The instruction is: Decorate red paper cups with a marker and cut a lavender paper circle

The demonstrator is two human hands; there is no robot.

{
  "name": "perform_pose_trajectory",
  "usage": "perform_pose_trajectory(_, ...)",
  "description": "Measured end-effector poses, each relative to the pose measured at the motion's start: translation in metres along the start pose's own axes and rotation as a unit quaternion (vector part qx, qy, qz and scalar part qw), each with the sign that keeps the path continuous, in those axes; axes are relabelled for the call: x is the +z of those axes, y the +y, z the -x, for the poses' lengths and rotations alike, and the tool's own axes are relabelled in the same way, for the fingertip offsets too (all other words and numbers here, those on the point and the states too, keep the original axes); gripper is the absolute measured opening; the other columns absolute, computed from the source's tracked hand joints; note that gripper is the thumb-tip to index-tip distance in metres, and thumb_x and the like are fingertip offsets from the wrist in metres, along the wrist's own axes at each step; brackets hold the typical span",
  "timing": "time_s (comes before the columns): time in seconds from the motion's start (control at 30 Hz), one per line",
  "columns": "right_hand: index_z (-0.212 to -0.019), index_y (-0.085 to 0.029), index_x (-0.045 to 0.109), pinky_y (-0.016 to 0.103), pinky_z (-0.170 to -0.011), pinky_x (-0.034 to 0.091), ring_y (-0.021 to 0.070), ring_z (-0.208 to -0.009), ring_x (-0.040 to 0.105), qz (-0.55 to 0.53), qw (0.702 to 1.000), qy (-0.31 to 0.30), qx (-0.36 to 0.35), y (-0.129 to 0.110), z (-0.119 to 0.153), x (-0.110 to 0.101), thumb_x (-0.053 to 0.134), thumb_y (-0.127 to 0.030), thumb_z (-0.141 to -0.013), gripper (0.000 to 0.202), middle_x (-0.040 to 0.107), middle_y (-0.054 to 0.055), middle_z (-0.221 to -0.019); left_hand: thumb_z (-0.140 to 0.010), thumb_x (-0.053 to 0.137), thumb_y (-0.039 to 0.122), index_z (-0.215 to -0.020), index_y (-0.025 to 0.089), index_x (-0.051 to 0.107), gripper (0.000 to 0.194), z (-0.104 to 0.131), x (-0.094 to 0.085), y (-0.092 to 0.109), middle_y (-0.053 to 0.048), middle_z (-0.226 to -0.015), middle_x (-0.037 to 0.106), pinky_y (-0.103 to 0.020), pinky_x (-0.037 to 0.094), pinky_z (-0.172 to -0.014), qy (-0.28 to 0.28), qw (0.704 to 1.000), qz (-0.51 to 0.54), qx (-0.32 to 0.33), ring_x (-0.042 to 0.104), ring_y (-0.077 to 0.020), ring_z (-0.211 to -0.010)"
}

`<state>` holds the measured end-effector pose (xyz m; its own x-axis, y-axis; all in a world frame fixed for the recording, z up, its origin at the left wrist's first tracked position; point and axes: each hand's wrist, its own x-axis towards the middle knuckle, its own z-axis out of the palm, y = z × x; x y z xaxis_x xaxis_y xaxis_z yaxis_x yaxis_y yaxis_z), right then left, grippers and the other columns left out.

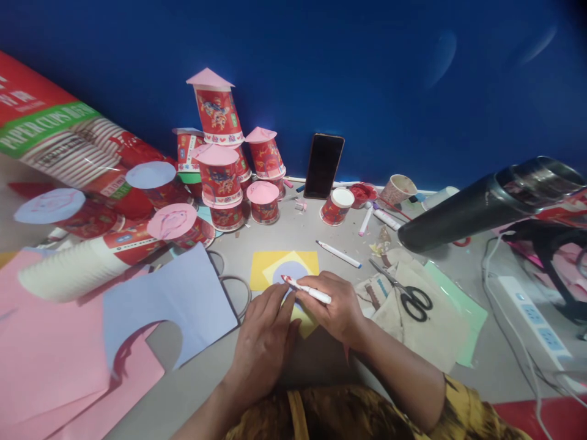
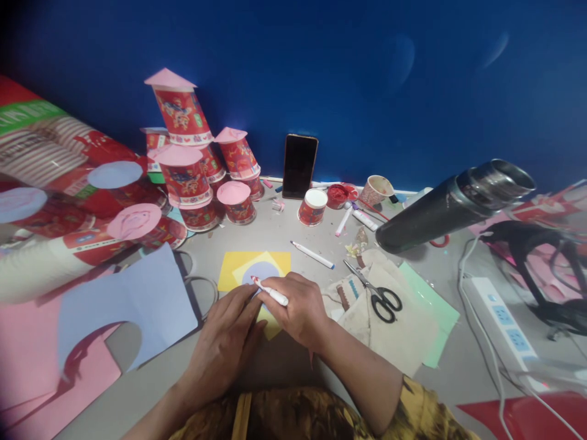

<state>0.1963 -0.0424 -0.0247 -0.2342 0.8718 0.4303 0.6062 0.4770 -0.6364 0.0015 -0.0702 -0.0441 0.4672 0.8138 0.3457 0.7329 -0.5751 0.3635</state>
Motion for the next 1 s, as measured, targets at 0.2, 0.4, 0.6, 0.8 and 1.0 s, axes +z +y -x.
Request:
perform_pose_trajectory(0.2,-0.108,-0.023,0.080,0.029,-0.076,0.059,0.0201,-0.080,0.077,0.009,1.000,0.005,0.011,0.0021,0.0020,-0.0024,0.062,-0.036,-0.107,0.021,0.085,0.005,-0.094,-0.100,0.056,0.017,-0.141,0.019,0.059,0.041,0.0020,0.0027,-0.0011,-0.015,-0.142,0.068,-0.051,0.056,-0.103,0.005,1.000,0.002,-0.003,0.063,-0.0345,-0.129)
perform_pose_trajectory(0.4,-0.104,-0.022,0.080,0.029,-0.075,0.061,0.0203,-0.079,0.077,-0.003,0.999,0.042,0.031,0.0033,0.0035,-0.0065,0.063,-0.036,-0.106,0.021,0.084,0.007,-0.090,-0.100,0.058,0.017,-0.138,0.016,0.060,0.038,0.0031,0.0029,-0.0023,-0.017,-0.138,0.070,-0.051,0.056,-0.100,0.013,1.000,-0.017,0.011,0.064,-0.0356,-0.126)
perform_pose_trajectory(0.6,-0.106,-0.022,0.080,0.029,-0.078,0.062,0.0202,-0.080,0.077,-0.020,0.999,0.028,0.039,0.0022,0.0030,-0.0044,0.065,-0.036,-0.104,0.020,0.083,0.007,-0.091,-0.100,0.057,0.017,-0.139,0.019,0.060,0.039,0.0022,0.0019,-0.0018,-0.015,-0.139,0.070,-0.051,0.056,-0.101,0.006,1.000,-0.006,-0.001,0.065,-0.0347,-0.126)
perform_pose_trajectory(0.8,-0.106,-0.023,0.080,0.029,-0.078,0.061,0.0201,-0.081,0.078,-0.025,0.999,0.021,0.040,0.0029,0.0027,-0.0018,0.066,-0.035,-0.104,0.019,0.083,0.007,-0.092,-0.101,0.057,0.017,-0.141,0.018,0.059,0.040,0.0009,0.0007,-0.0016,-0.015,-0.142,0.069,-0.051,0.056,-0.102,-0.003,1.000,-0.006,0.000,0.064,-0.0350,-0.128)
perform_pose_trajectory(1.0,-0.099,-0.023,0.080,0.029,-0.078,0.061,0.0208,-0.081,0.079,-0.019,0.996,0.050,0.066,0.0012,0.0004,-0.0086,0.065,-0.028,-0.101,0.017,0.084,0.006,-0.090,-0.101,0.057,0.018,-0.135,0.017,0.061,0.034,0.0026,0.0033,-0.0019,-0.016,-0.137,0.070,-0.051,0.056,-0.100,0.012,1.000,-0.028,0.007,0.065,-0.0362,-0.125)
